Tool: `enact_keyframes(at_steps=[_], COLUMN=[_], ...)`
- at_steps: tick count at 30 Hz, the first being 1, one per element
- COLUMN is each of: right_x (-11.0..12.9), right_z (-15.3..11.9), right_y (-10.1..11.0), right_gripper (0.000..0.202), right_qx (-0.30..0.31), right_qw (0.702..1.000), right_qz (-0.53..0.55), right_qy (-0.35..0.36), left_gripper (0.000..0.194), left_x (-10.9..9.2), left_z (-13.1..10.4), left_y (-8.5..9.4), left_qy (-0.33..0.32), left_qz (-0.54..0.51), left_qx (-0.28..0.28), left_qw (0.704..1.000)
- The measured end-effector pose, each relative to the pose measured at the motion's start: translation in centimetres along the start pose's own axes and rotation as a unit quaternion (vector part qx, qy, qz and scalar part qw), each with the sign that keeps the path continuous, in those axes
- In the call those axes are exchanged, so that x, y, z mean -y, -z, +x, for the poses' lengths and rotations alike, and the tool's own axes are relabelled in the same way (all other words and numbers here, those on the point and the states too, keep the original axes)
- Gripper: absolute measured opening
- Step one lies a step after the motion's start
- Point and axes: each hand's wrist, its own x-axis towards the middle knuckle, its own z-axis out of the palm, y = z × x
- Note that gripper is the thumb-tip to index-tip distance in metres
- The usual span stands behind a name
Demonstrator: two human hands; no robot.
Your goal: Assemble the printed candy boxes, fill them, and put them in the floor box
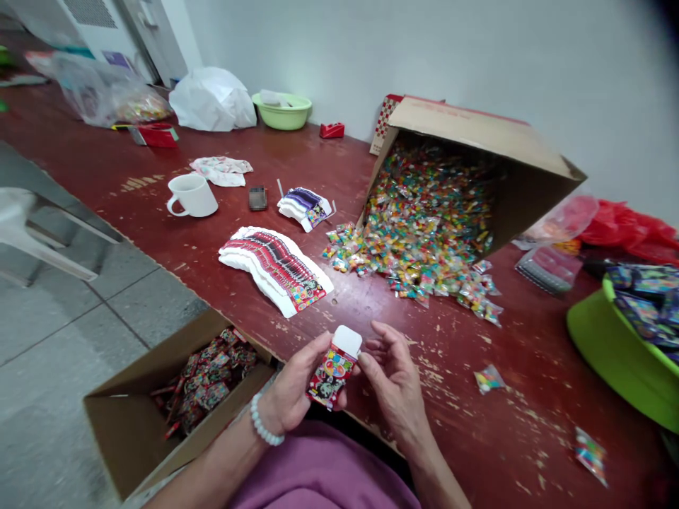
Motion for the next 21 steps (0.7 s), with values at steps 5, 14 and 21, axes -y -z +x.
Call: enact_keyframes(at_steps=[5,14,21], right_x=[-0.7,-0.2,0.8], right_z=[-0.2,-0.5,0.8], right_y=[-1.1,-0.8,-0.7], right_gripper=[0.024,0.010,0.031], right_qx=[0.024,0.053,0.071], right_qw=[0.996,0.990,0.992], right_qz=[0.087,-0.052,0.093], right_qy=[-0.023,0.118,-0.052], left_gripper=[0.032,0.024,0.043], left_x=[0.6,1.1,0.6], left_z=[0.2,0.2,-0.1], left_y=[-0.3,-0.4,-0.7], left_qy=[-0.012,-0.038,-0.030], left_qz=[-0.016,-0.045,-0.005], left_qx=[-0.072,-0.121,-0.050], left_qw=[0.997,0.991,0.998])
